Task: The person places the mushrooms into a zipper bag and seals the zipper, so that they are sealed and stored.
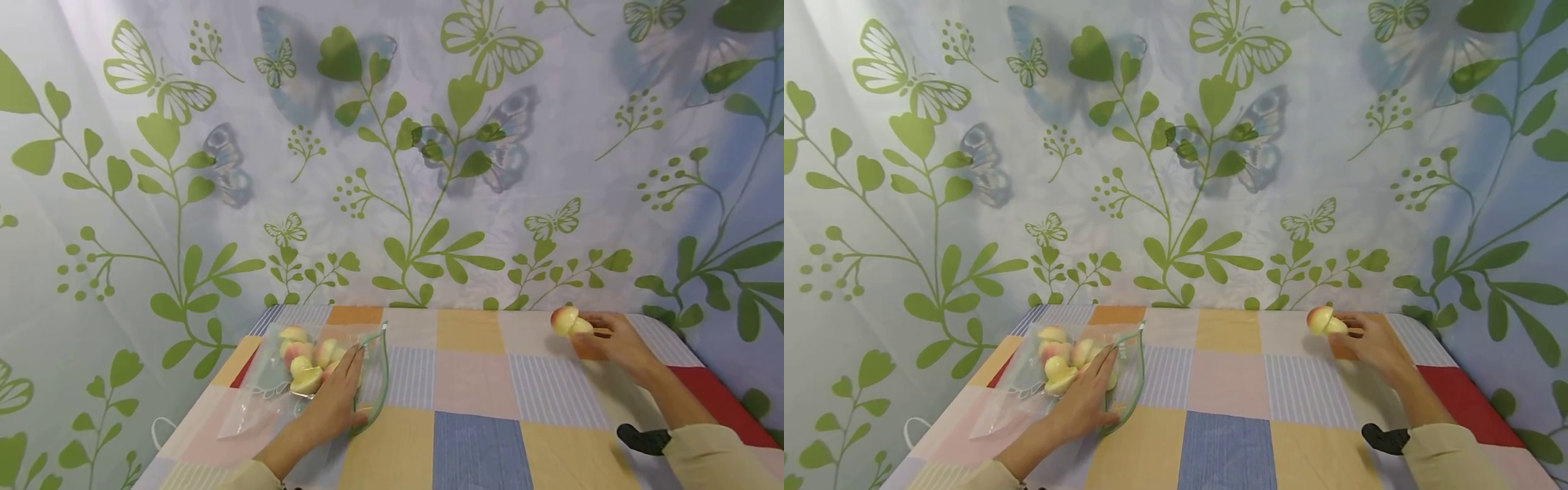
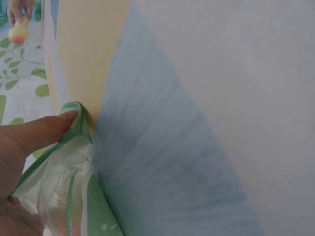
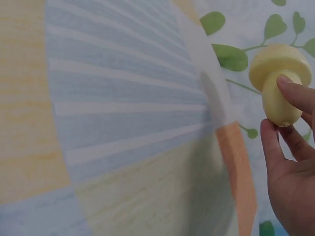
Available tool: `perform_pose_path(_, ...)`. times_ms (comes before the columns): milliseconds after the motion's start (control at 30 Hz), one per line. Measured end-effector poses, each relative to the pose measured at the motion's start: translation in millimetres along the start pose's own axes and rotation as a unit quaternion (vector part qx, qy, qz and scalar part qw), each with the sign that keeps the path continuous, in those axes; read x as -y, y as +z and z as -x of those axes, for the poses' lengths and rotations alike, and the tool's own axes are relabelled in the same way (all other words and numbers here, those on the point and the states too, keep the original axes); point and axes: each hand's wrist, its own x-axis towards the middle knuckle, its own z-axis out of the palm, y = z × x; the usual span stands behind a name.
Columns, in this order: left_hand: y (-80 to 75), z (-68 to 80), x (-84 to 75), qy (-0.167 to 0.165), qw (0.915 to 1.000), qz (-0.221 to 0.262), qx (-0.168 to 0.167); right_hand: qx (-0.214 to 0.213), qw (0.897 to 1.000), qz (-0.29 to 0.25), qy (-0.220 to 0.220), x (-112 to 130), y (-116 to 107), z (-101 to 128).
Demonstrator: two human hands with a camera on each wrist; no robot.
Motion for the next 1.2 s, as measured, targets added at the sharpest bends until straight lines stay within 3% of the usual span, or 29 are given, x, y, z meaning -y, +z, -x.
perform_pose_path(400,1.0,-0.4,3.1,0.016,0.9997,-0.017,-0.012,-0.001,0.998,0.058,-0.017,18.7,11.1,1.6)
perform_pose_path(633,3.3,-1.0,4.0,0.028,0.9989,-0.022,-0.029,0.052,0.998,-0.021,0.022,25.5,22.1,4.3)
perform_pose_path(767,3.7,-1.1,3.7,0.025,0.9991,-0.021,-0.026,0.050,0.998,-0.012,0.037,31.7,28.0,3.0)
perform_pose_path(1200,1.8,-1.5,2.0,0.021,0.9993,-0.022,-0.020,0.068,0.997,-0.029,0.001,44.0,47.7,-0.1)
